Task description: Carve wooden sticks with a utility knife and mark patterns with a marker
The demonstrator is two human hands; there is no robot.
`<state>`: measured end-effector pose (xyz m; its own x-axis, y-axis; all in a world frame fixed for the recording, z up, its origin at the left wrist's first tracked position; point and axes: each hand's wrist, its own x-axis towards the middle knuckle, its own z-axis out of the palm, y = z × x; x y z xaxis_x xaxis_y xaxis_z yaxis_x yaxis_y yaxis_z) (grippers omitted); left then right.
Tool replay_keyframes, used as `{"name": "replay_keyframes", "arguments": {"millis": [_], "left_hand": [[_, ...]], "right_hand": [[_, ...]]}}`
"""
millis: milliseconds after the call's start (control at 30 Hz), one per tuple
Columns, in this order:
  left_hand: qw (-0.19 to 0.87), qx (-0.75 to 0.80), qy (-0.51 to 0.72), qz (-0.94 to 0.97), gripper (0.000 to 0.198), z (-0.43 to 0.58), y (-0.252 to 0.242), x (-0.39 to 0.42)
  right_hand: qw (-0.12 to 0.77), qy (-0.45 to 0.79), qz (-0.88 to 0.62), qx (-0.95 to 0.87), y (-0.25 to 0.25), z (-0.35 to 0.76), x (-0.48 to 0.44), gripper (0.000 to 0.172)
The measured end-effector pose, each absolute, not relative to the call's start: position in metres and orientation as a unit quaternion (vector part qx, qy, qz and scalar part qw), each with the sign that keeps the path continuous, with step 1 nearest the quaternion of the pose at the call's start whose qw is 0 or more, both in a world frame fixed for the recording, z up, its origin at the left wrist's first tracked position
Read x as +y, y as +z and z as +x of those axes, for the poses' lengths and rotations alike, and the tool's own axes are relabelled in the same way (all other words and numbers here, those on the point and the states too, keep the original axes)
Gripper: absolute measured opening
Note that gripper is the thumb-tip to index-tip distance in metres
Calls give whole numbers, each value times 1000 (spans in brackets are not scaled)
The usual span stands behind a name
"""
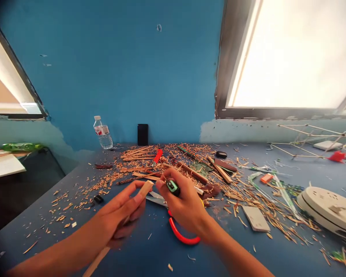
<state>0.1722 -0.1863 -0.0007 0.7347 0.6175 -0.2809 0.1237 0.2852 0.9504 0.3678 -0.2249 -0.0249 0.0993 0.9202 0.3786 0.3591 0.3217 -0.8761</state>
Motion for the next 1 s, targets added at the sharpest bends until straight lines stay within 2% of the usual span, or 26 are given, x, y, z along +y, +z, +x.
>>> {"name": "replay_keyframes", "arguments": {"millis": [233, 467, 667, 833, 1000], "left_hand": [[761, 208, 265, 554, 32, 179, 34, -174], [674, 142, 340, 641, 27, 187, 57, -163], [646, 114, 344, 672, 23, 190, 67, -162], [638, 157, 306, 689, 27, 188, 63, -165], [663, 204, 349, 630, 31, 191, 67, -180]], "right_hand": [[475, -50, -532, -700, 20, 372, -210, 15], [442, -242, -539, -675, 60, 368, -199, 14], [447, -272, -541, -659, 60, 369, -195, 24], [457, -252, -529, -669, 58, 372, -200, 15], [455, -219, -516, -692, 57, 369, -202, 14]]}}
